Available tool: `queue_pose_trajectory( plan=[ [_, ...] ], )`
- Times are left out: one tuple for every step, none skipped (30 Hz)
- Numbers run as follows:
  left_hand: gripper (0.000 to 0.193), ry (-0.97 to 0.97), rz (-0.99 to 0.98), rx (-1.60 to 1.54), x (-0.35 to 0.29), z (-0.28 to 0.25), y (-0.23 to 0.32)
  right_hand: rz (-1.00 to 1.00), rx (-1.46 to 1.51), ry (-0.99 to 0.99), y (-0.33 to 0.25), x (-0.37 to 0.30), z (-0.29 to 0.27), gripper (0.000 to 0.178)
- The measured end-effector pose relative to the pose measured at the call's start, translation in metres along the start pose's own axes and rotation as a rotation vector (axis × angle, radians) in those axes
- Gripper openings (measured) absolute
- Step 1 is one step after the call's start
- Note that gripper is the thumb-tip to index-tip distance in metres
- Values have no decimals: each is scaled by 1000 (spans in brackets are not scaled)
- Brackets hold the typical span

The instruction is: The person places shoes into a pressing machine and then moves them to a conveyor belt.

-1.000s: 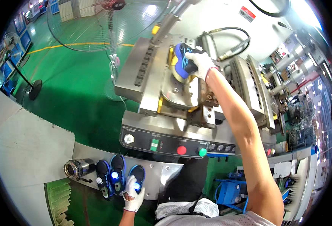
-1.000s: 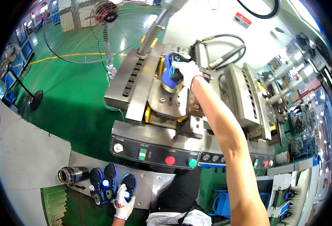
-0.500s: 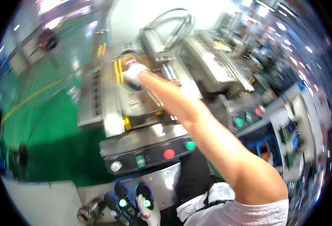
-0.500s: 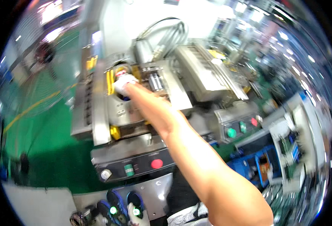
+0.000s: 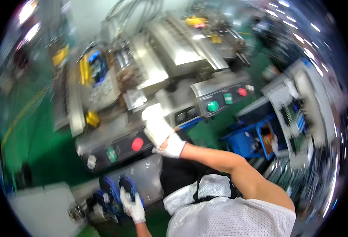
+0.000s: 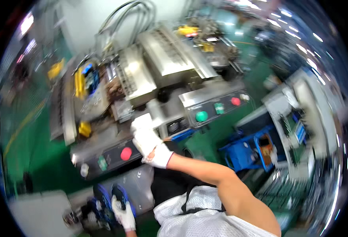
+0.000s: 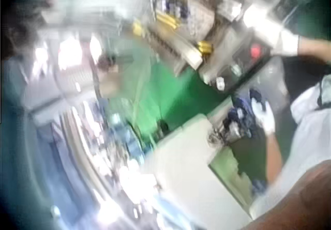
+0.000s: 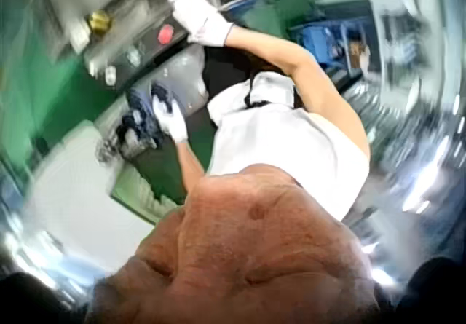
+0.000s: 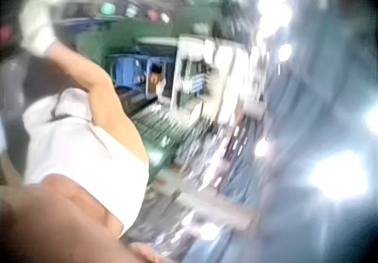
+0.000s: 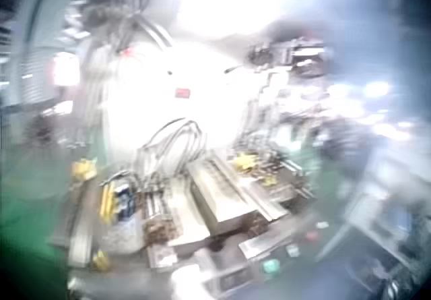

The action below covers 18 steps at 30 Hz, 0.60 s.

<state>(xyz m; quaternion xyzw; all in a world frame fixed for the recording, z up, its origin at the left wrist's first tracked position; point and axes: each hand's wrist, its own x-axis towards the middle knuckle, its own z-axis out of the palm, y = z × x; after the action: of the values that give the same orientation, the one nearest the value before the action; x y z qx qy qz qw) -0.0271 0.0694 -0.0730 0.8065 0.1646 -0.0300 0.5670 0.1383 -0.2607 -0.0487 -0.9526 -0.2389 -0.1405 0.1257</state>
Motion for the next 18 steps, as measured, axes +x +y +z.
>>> queue_pose_trajectory(
  plan=[
    [72, -7, 9, 186, -1, -15, 7, 166, 37, -221, -39, 46, -72, 91],
    [73, -20, -50, -8, 6, -9, 1, 139, 66, -198, -29, 50, -70, 93],
    [76, -80, -70, 55, 13, 2, 20, 162, 71, -146, -10, 28, -72, 96],
    [78, -29, 180, 282, 17, 3, -3, 169, 102, -88, -4, 14, -72, 100],
    [81, -11, 189, 288, 20, 9, 2, 173, 119, -39, -1, 2, -78, 105],
    [85, 30, 255, 416, 19, 5, 9, 115, 113, -8, -4, -7, -89, 105],
    [86, 66, 165, 364, 1, -5, 24, 71, 148, 85, -23, -10, -91, 105],
    [82, 133, 145, 400, -20, -15, 31, 58, 240, 34, -40, -18, -96, 103],
    [79, 228, 121, 367, -49, -29, 16, -26, 325, -6, -64, -19, -98, 102],
    [76, 292, 126, 314, -69, -33, 2, -83, 372, -38, -84, -21, -103, 101],
    [69, 355, 96, 313, -94, -43, -12, -150, 465, -70, -106, -22, -103, 100],
    [58, 472, 114, 353, -124, -55, -23, -219, 525, -141, -127, -24, -98, 98],
    [54, 524, 12, 341, -141, -63, -37, -227, 582, -215, -141, -27, -87, 96],
    [50, 575, -90, 331, -158, -74, -53, -234, 638, -290, -157, -27, -76, 93],
    [48, 645, -160, 419, -177, -88, -77, -255, 613, -342, -172, -25, -64, 89],
    [46, 710, -223, 506, -192, -106, -98, -326, 613, -303, -185, -23, -47, 90],
    [46, 801, -291, 635, -214, -129, -113, -363, 578, -356, -203, -15, -40, 92],
    [46, 887, -354, 762, -235, -154, -128, -401, 534, -401, -220, -6, -34, 94]
  ],
)
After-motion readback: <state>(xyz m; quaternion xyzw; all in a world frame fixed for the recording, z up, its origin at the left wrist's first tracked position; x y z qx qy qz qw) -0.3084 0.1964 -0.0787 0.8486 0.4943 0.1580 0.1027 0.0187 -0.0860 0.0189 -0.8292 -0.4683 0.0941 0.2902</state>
